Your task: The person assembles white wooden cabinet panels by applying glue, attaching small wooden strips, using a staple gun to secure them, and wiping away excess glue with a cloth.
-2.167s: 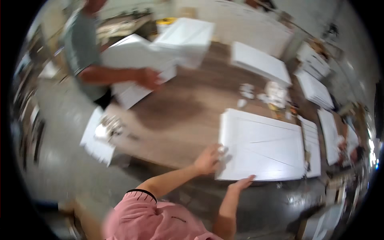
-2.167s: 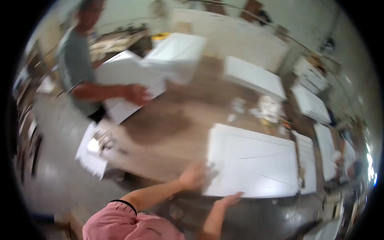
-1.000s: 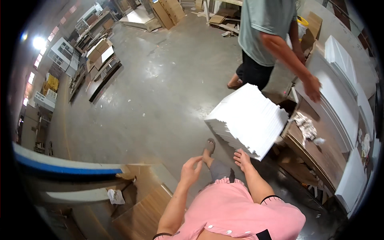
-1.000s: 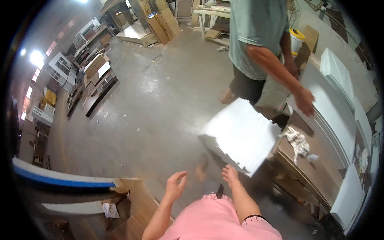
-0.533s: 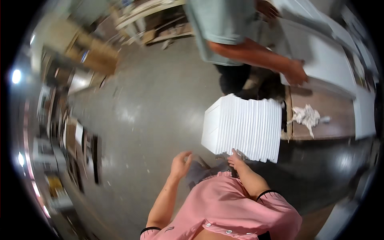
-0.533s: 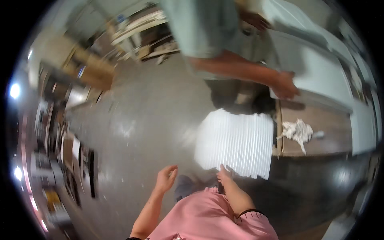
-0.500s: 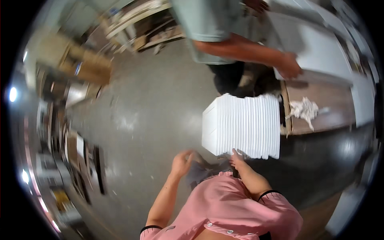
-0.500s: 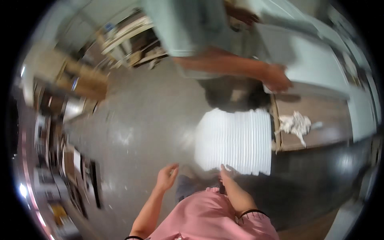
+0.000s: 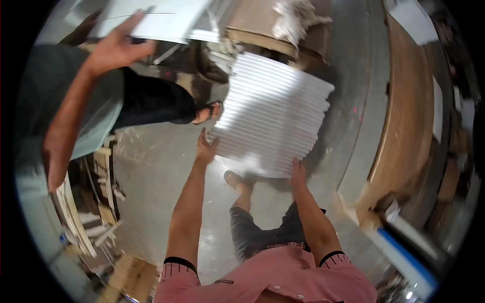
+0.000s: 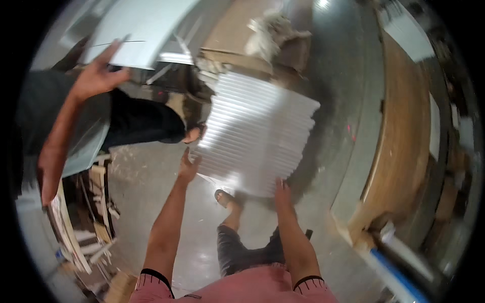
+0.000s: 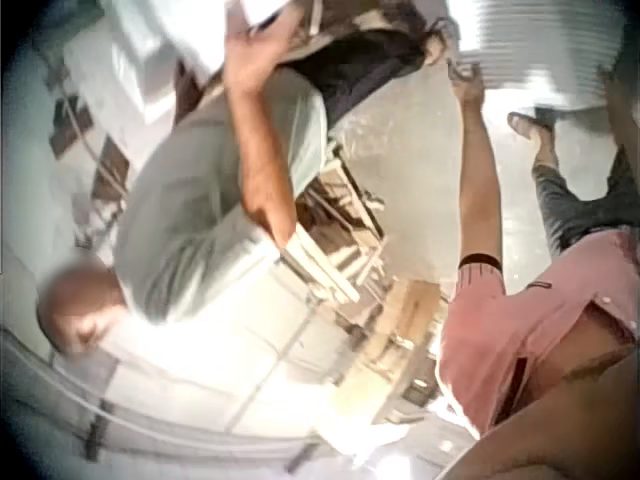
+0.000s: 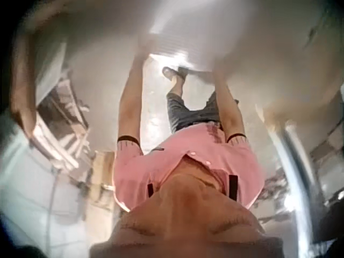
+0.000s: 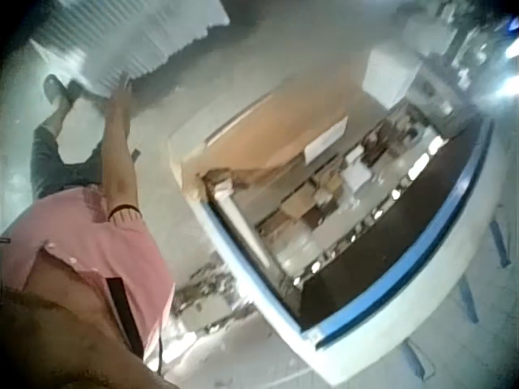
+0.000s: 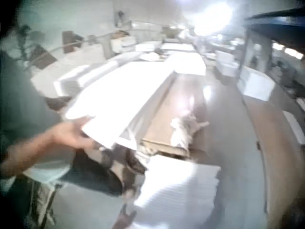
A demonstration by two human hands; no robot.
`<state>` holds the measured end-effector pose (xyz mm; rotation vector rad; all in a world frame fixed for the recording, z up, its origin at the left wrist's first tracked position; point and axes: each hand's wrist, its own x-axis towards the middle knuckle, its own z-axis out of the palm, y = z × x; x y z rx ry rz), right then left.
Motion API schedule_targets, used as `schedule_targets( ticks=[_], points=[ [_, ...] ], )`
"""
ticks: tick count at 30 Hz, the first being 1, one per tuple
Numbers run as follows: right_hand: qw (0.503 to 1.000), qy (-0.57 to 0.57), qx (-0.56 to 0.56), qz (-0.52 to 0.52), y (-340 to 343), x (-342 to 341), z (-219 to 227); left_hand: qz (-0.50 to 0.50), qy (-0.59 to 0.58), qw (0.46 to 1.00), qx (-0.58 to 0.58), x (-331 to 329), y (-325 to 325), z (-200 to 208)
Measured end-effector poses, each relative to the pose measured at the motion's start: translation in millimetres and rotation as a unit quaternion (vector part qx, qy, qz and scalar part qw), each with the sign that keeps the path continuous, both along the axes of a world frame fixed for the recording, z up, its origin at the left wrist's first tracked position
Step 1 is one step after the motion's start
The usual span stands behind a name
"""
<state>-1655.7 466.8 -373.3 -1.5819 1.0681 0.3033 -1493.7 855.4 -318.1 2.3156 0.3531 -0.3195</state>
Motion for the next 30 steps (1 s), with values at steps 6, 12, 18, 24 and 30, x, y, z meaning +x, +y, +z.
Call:
schedule_targets(
  ticks=[6,12,18,24,30],
  points=[
    [0.985,0.032,-0.169,-0.027,32.3,11.7,54.2,0.033,0.117,0.99,-0.065,2.4,-6.3,-24.1],
    [0.983,0.052,-0.177,-0.019,52.6,-32.0,49.8,0.048,0.115,0.99,-0.073,-35.7,38.4,-21.2],
    [0.995,0.03,-0.003,-0.1,58.3,-156.2,45.5,0.151,0.263,0.936,-0.181,-92.1,78.1,29.8],
    [0.837,0.129,0.354,-0.395,72.2,-155.5,81.4,-0.027,0.372,0.905,-0.204,-182.9,219.9,-84.5],
    [0.983,0.025,0.18,-0.04,89.3,-269.0,-26.2,-0.183,0.357,0.904,-0.151,-216.0,152.0,-121.7]
  ],
)
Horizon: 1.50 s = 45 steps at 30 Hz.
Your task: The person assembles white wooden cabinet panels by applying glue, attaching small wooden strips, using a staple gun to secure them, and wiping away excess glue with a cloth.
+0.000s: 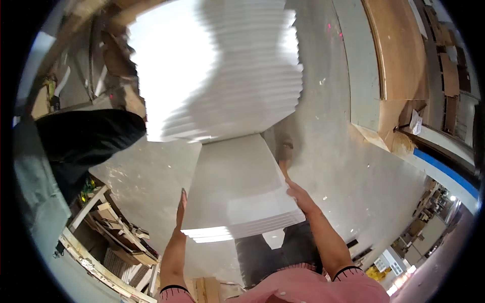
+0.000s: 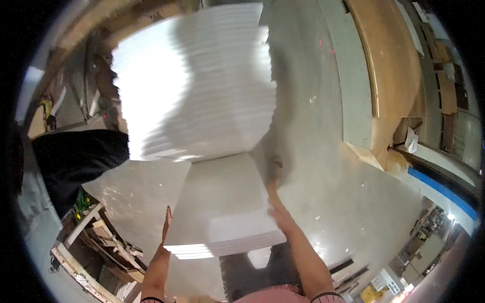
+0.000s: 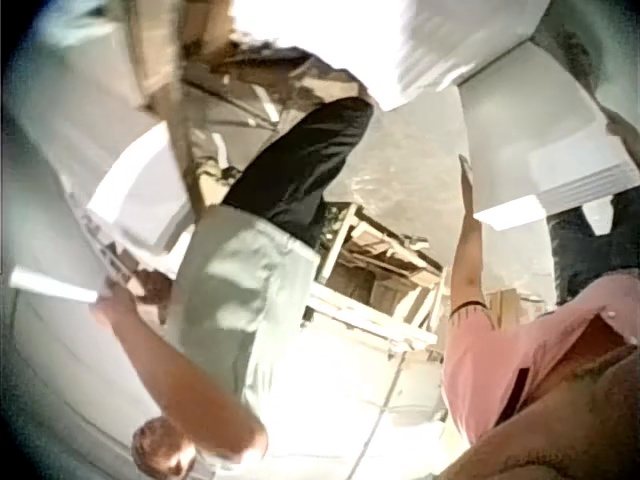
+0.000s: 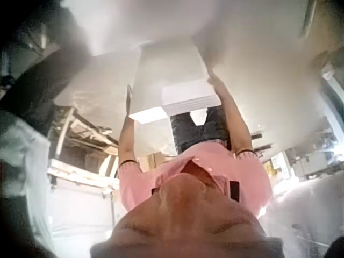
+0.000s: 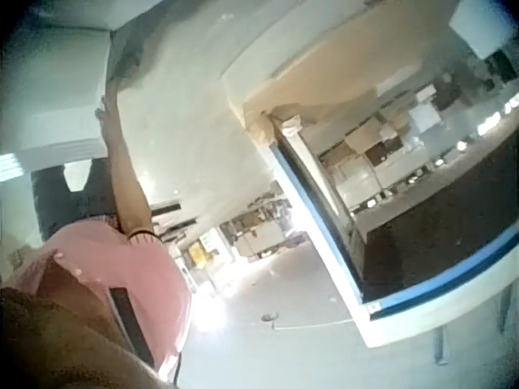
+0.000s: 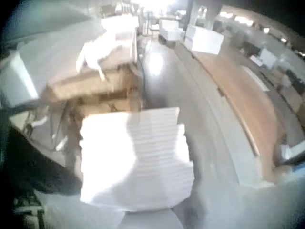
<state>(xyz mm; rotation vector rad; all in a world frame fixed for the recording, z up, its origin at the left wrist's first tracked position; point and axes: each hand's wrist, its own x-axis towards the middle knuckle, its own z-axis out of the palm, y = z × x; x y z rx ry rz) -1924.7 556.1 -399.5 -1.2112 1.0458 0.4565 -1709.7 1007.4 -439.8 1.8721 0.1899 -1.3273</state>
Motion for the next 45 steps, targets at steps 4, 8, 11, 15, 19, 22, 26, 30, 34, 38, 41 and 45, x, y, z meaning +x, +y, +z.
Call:
schedule_targets(
  ticks=[4,8,11,15,19,22,26,30,34,38,41,45],
  points=[
    [0.985,0.086,0.12,-0.085,-21.3,53.9,9.5,0.069,0.037,0.997,-0.023,20.3,-17.1,-18.7],
    [0.988,-0.155,-0.009,-0.026,-3.8,51.1,-94.7,0.204,0.157,0.964,-0.069,65.4,-37.9,-49.3],
    [0.963,-0.227,0.097,-0.105,-15.2,66.2,-134.1,0.272,0.223,0.931,-0.101,95.3,-57.0,-50.9],
    [0.941,-0.312,0.073,-0.109,-35.3,70.3,-153.3,0.318,0.252,0.905,-0.129,94.3,-80.8,-20.1],
    [0.863,-0.341,0.245,-0.281,-69.6,61.2,-94.5,0.397,0.222,0.885,-0.102,38.0,-92.6,22.0],
    [0.88,-0.337,0.166,-0.291,-88.1,32.3,-11.8,0.354,0.21,0.905,-0.108,-1.3,-91.4,74.0],
    [0.89,-0.317,0.072,-0.32,-136.7,3.5,140.2,-0.083,-0.17,0.971,-0.147,-12.7,-130.2,265.8],
    [0.846,-0.446,-0.022,-0.291,-212.0,16.1,394.0,0.073,-0.065,0.97,-0.223,-26.7,-194.6,497.6],
    [0.781,-0.599,-0.096,-0.147,-277.8,-63.6,360.1,0.13,-0.182,0.937,-0.268,-45.5,-241.4,498.9],
    [0.875,-0.38,-0.031,-0.298,-318.6,-76.7,392.3,0.219,-0.204,0.913,-0.277,-40.4,-329.7,430.2],
    [0.856,-0.435,-0.062,-0.272,-356.0,-51.4,373.4,0.196,-0.264,0.849,-0.415,-27.9,-386.9,434.9],
    [0.847,-0.425,-0.11,-0.3,-416.9,-35.4,384.6,0.172,-0.19,0.899,-0.356,6.5,-474.6,451.6]
  ],
)
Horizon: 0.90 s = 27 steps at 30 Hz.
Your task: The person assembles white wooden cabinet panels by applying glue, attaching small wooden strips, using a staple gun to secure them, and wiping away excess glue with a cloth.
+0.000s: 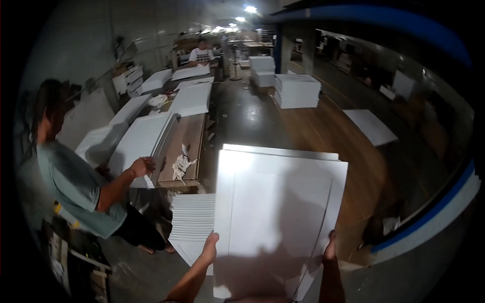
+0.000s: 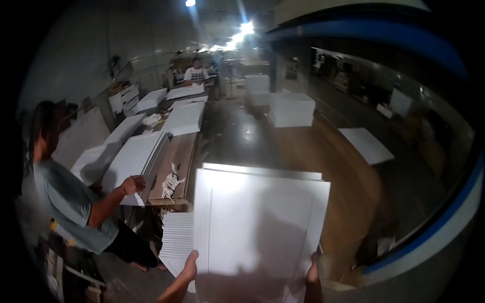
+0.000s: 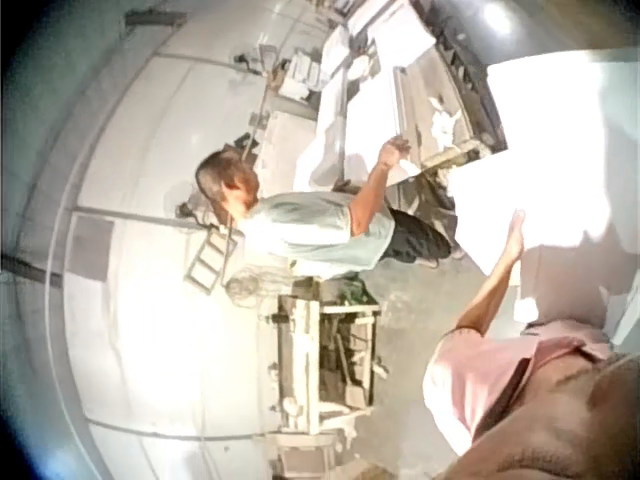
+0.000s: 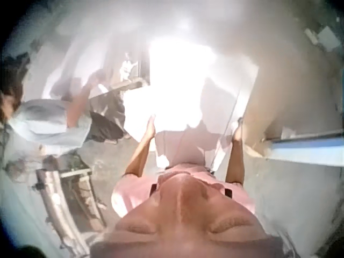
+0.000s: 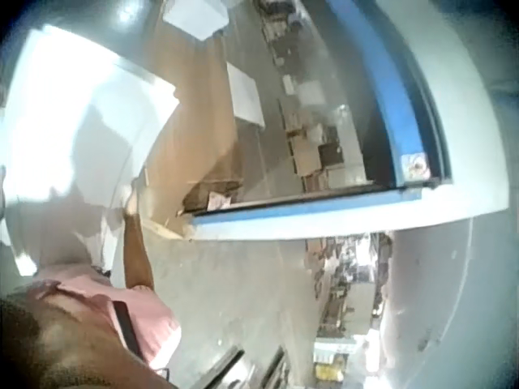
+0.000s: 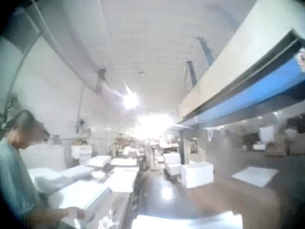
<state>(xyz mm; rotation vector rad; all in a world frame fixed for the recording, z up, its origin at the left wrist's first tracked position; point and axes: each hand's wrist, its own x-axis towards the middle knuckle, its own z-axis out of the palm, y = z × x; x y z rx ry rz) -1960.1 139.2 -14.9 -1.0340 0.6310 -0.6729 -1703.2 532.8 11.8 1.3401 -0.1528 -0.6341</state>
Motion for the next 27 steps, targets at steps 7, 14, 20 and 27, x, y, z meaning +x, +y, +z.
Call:
schedule_targets(
  ticks=[7,14,20,27],
  points=[
    [0.988,-0.049,-0.132,0.063,-124.6,91.3,-9.2,-0.061,-0.036,0.997,-0.012,109.5,-131.7,-15.5],
    [0.984,-0.131,-0.092,-0.076,-246.4,228.1,8.6,-0.089,-0.112,0.988,-0.053,260.2,-265.1,52.9],
    [0.956,-0.239,-0.104,-0.132,-361.8,324.6,4.5,-0.137,-0.184,0.968,-0.104,391.0,-383.5,103.1],
    [0.967,-0.176,-0.121,-0.135,-527.3,536.2,24.1,-0.121,-0.264,0.941,-0.172,586.9,-543.4,93.7]
  ],
)
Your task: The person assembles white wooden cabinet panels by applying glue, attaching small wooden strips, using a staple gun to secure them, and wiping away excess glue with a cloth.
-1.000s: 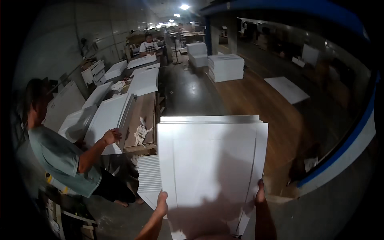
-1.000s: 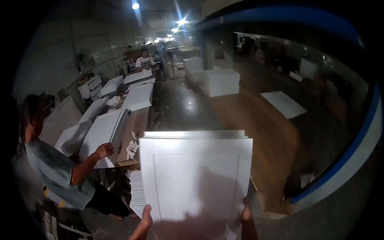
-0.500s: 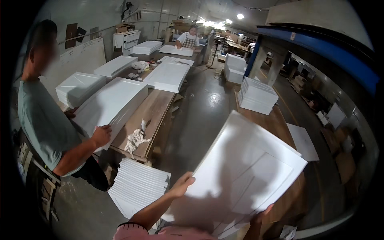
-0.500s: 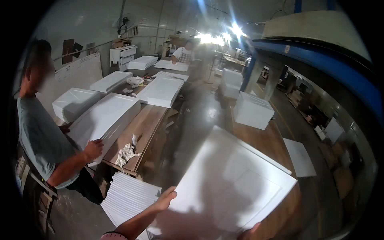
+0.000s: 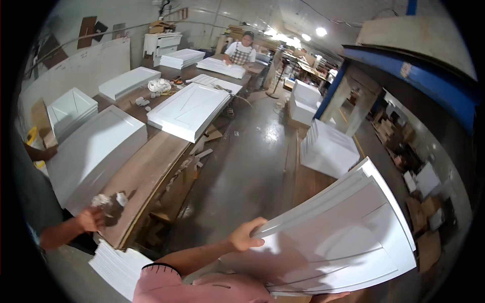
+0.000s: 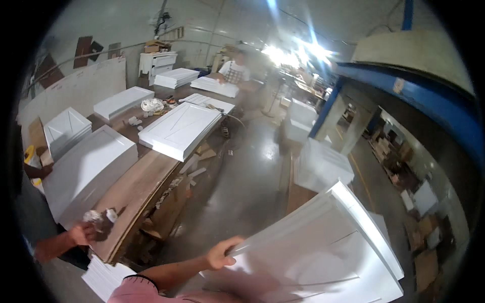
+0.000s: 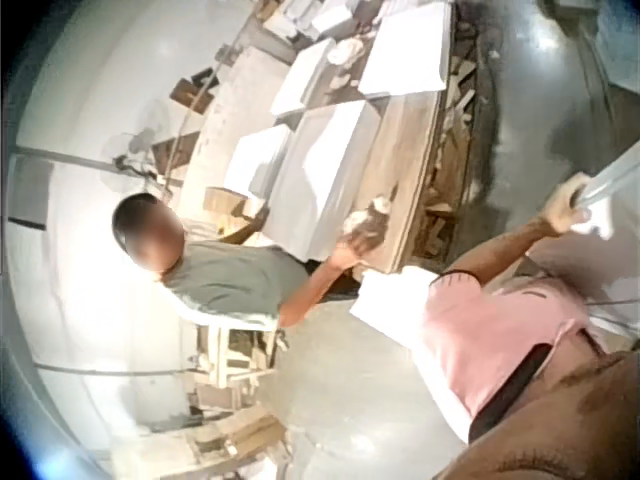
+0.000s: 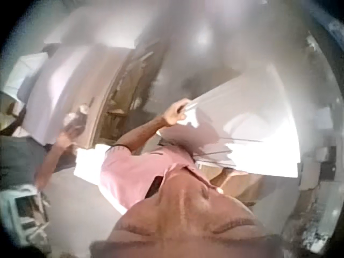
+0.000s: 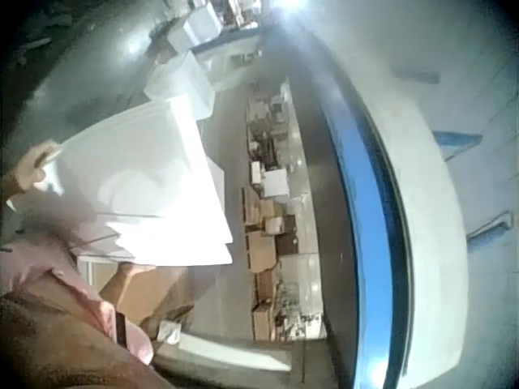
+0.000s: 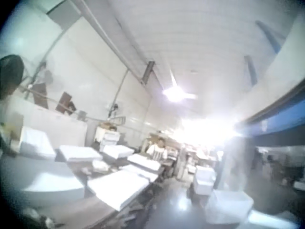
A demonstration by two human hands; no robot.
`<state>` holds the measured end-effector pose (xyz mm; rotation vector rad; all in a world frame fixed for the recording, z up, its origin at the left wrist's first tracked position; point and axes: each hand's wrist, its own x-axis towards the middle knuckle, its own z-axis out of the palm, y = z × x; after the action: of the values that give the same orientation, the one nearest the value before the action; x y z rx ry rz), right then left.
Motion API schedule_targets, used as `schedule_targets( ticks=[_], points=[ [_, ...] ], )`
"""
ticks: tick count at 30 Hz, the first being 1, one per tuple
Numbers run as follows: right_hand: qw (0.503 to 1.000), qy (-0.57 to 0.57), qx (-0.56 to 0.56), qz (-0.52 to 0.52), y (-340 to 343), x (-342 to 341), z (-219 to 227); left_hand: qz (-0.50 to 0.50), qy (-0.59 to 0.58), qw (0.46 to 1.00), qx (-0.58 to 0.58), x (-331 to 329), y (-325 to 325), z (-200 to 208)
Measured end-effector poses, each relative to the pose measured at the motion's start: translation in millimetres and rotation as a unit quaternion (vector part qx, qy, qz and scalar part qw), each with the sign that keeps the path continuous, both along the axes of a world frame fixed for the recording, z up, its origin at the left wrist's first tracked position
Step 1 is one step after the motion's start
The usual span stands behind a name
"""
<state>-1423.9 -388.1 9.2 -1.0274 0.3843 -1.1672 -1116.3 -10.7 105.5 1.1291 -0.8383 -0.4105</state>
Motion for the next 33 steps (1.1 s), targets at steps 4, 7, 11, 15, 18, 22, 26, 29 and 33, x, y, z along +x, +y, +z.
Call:
schedule_targets(
  ticks=[4,7,11,15,18,22,26,29,33],
  points=[
    [0.995,0.083,-0.028,0.04,-92.6,144.5,65.8,0.06,0.018,0.998,0.009,84.7,-54.1,18.3],
    [0.981,0.153,-0.073,0.094,-152.4,265.1,116.8,0.117,0.096,0.988,0.002,149.5,-81.0,7.4],
    [0.952,0.222,-0.144,0.154,-212.0,425.5,177.7,0.185,0.08,0.979,0.016,251.7,-106.8,-22.8],
    [0.918,0.268,-0.205,0.209,-246.7,594.6,224.7,0.26,0.04,0.965,-0.02,363.5,-125.7,-41.6],
    [0.89,0.292,-0.248,0.247,-261.9,719.5,261.7,0.3,0.04,0.952,-0.048,453.3,-147.6,-39.4],
    [0.847,0.308,-0.302,0.311,-259.4,894.7,303.5,0.321,0.074,0.926,-0.183,549.2,-181.9,-36.3],
    [0.796,0.296,-0.36,0.387,-239.2,1071.0,324.7,0.426,0.055,0.876,-0.22,631.4,-218.9,-25.9],
    [0.739,0.284,-0.395,0.467,-205.9,1213.1,312.3,0.514,0.09,0.841,-0.143,679.6,-217.8,-13.6],
    [0.634,0.259,-0.446,0.576,-111.5,1394.4,295.3,0.617,0.129,0.765,-0.129,765.7,-227.3,-40.8]
  ],
)
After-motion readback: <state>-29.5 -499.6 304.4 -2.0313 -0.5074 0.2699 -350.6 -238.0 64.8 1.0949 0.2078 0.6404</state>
